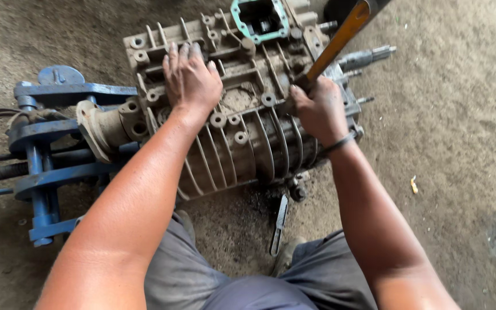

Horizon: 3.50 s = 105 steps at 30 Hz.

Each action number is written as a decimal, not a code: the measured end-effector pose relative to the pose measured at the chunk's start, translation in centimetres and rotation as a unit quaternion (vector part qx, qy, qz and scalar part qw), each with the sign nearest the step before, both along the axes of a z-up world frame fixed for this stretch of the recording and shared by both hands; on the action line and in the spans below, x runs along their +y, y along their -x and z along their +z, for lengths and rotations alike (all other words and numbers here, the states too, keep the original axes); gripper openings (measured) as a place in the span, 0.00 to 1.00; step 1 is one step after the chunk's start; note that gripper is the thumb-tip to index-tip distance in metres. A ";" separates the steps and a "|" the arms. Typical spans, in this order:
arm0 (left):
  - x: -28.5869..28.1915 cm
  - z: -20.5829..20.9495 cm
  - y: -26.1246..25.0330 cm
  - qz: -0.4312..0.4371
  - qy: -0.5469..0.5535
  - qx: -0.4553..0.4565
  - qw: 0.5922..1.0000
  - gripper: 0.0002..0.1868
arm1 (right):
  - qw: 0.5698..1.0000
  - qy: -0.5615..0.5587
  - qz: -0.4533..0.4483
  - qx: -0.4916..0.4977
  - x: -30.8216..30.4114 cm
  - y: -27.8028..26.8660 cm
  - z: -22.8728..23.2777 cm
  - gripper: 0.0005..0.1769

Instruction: The person cleans a disassembled engine block using a metal scraper and a wire brush. They scrape the top surface and then scrub the side cooling fins, removing grime and debris.

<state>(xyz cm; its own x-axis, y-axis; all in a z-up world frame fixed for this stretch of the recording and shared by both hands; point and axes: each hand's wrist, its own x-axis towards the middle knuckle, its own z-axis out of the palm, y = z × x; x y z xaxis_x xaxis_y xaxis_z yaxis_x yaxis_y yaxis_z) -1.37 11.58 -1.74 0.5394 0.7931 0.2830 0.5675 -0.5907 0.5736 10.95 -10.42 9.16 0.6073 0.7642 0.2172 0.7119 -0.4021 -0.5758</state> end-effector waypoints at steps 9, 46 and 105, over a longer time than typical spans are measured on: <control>0.4 -0.6 -0.3 0.007 0.003 0.002 1.000 0.29 | 0.998 0.057 0.001 0.019 -5.5 0.7 -0.9 0.11; -0.7 0.0 1.4 -0.046 -0.104 -0.057 0.992 0.23 | 0.954 -0.275 -0.087 0.077 -17.5 -9.4 -1.7 0.09; -2.6 1.8 1.9 -0.041 -0.088 -0.023 0.995 0.15 | 0.848 -0.365 0.029 0.383 -17.3 -11.1 -4.0 0.05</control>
